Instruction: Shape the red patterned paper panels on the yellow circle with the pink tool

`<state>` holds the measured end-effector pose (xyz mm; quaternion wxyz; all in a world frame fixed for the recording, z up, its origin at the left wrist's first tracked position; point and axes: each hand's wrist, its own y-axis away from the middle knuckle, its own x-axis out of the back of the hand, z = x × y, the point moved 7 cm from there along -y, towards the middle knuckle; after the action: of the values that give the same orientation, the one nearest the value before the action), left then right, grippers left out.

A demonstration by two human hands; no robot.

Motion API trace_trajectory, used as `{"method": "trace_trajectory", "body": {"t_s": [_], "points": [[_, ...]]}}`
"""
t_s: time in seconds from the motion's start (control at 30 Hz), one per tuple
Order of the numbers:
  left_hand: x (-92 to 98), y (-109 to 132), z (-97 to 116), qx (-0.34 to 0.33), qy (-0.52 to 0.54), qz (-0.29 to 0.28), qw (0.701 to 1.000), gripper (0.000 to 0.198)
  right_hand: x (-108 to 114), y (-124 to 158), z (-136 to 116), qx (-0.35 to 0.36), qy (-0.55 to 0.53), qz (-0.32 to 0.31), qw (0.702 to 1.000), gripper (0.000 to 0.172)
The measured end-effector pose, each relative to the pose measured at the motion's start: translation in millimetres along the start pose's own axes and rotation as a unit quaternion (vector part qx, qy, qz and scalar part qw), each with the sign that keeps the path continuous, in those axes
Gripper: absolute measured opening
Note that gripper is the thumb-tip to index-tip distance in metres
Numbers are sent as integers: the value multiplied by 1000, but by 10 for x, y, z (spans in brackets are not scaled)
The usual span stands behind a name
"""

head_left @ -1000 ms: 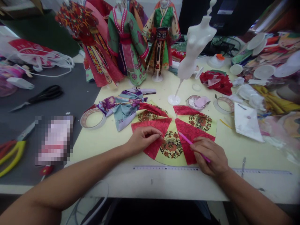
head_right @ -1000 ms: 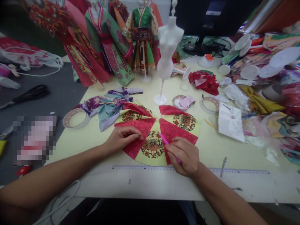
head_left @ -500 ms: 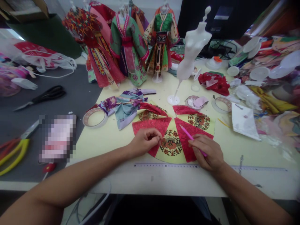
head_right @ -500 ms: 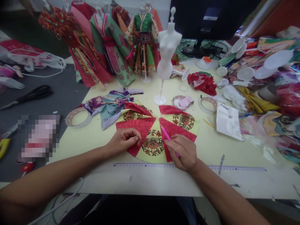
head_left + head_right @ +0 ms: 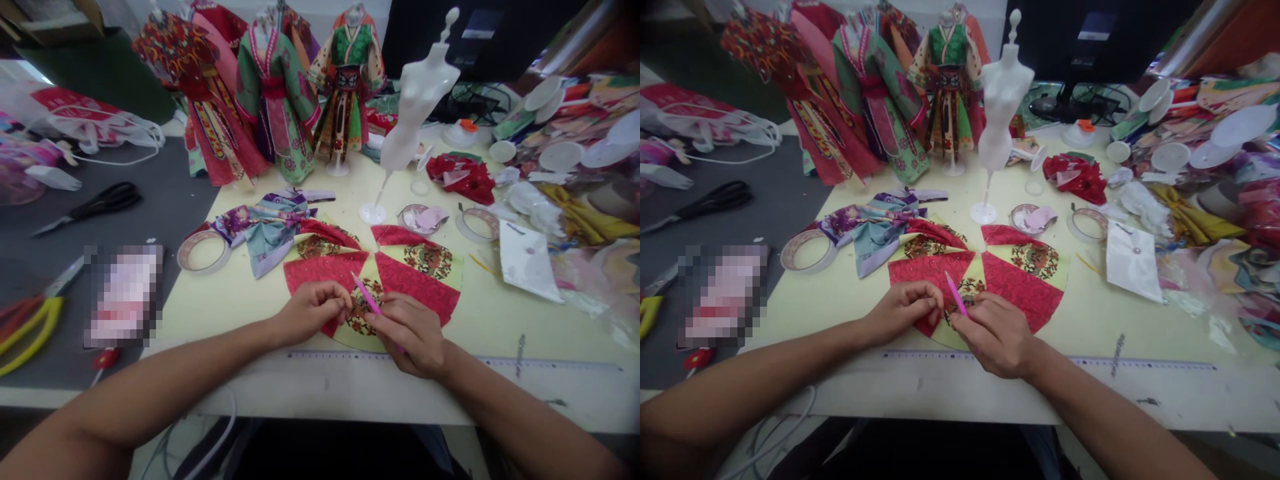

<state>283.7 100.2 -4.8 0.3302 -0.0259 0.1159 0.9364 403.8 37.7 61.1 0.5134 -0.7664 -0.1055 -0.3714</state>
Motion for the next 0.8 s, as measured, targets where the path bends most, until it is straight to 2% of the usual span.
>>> {"method": "trace_trajectory", "body": {"t_s": [0.1,0.2,0.33,0.8], "points": [[-2,-2,-17,6,-1,-3,1000,12,-31,59,40,-7,0,-3,1000,30],[-35,17,-65,30,-5,-6,1000,15,18,62,68,-28,-6,5,1000,32],[-85,53,-112,52,5,-24,998,21,91,9,26,-22,-15,13,1000,34],[13,1,-95,33,30,6,999,22,184,8,-50,-2,-29,-8,1000,25]]}}
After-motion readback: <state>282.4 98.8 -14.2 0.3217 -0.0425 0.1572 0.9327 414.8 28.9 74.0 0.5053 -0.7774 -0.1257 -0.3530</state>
